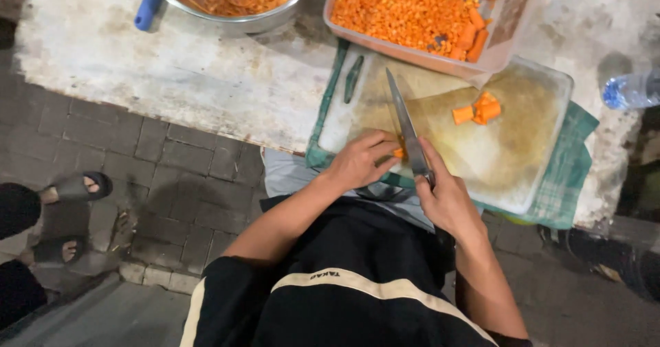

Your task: Slicing carrots into thin pieces on a cutting board using a kitchen knife at a fast pace.

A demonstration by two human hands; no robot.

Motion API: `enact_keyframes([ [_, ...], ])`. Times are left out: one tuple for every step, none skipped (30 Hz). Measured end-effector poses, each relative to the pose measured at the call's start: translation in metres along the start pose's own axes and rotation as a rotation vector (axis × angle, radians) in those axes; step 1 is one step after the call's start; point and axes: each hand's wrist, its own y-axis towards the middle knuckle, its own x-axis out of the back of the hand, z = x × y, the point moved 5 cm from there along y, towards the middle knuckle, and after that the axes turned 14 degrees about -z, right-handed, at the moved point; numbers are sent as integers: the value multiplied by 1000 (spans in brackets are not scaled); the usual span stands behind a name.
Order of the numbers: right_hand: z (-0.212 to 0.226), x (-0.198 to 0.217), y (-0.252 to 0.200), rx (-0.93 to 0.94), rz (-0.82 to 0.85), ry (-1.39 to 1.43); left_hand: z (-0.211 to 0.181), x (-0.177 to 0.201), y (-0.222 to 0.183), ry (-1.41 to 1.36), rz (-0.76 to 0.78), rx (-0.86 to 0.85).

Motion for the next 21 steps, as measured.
enact_keyframes([
  [-1, 3, -3, 18, -9, 45, -6, 5, 5, 18, -24, 2],
  [-3, 5, -5, 36, -19, 90, -10, 9, 10, 36, -48, 4],
  [-14, 5, -6, 17, -22, 92, -11, 8, 10, 21, -35, 9],
  [-22, 6, -7, 65, -49, 24, -12, 8, 11, 58, -41, -2],
  [-31, 7, -8, 113, -75, -45, -12, 8, 12, 94, -47, -13],
  [-42, 6, -11, 91, -77, -44, -13, 7, 10, 78, -34, -8],
  [-50, 8, -12, 132, -121, -59, -13, 6, 11, 79, -47, -14],
  [-57, 9, -13, 172, -165, -75, -12, 5, 12, 81, -59, -20],
  [-59, 13, -15, 156, -163, -75, -9, 1, 11, 69, -49, -13],
  [-59, 16, -18, 185, -174, -81, -8, -1, 9, 102, -56, -31],
  [-57, 18, -18, 220, -184, -84, -5, -2, 7, 140, -65, -49],
  [-57, 19, -21, 208, -180, -82, -9, -2, 10, 134, -56, -43],
  [-57, 19, -23, 167, -159, -36, -13, 0, 14, 116, -66, -45],
  [-57, 19, -25, 126, -139, 9, -17, 2, 18, 97, -75, -47],
  [-51, 17, -27, 119, -140, 12, -17, 2, 19, 93, -69, -47],
  [-46, 14, -29, 99, -119, 32, -18, 1, 20, 87, -61, -45],
  [-41, 10, -32, 80, -94, 51, -18, 2, 20, 83, -53, -39],
  [-37, 6, -32, 73, -92, 55, -19, 2, 21, 81, -46, -35],
  [-32, 2, -33, 90, -78, 53, -20, 3, 22, 70, -43, -44],
  [-26, -3, -33, 108, -65, 52, -20, 3, 24, 58, -40, -52],
  [-28, -6, -32, 107, -64, 53, -19, 2, 23, 58, -39, -51],
])
